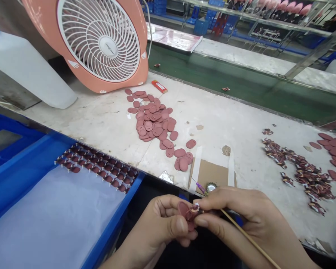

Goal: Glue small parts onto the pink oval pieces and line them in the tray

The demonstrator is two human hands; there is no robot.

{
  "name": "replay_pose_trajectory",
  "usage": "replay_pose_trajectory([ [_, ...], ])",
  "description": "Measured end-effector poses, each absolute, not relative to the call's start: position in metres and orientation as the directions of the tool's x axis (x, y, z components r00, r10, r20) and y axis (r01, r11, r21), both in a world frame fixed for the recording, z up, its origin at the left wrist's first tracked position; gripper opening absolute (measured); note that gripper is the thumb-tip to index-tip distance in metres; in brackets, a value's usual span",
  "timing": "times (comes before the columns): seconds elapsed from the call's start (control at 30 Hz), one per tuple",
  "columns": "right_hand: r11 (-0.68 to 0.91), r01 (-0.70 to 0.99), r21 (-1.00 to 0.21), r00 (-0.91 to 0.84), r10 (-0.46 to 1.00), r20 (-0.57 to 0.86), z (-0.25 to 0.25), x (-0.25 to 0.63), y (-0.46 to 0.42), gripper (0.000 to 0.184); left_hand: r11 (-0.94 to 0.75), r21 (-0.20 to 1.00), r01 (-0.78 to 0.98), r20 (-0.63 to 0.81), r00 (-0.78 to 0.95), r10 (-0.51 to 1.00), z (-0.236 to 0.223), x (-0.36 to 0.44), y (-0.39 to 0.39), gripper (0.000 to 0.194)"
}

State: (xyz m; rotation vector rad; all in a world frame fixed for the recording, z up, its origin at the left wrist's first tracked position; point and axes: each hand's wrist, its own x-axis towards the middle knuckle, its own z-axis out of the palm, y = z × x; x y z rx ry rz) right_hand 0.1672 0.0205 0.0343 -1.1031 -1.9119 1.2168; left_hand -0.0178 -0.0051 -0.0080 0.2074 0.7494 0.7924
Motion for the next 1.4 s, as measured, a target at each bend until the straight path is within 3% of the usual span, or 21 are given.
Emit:
replay_pose_trajectory([
  [0.43,0.202,0.305,-0.930,-0.437,0.898,0.052,0.0367,0.1659,0.0238,0.010,0.730,0.360,-0.580,-0.561,0.491,0.667,-0.0137,-0.0156,-0.0035,0.033],
  [1.4,0.313,0.375,-0.873,-0.470,0.876,0.113,0.0331,0.1644,0.0242,0.006,0.708,0.281,-0.648,-0.563,0.487,0.668,-0.0086,-0.0124,-0.0049,0.032],
])
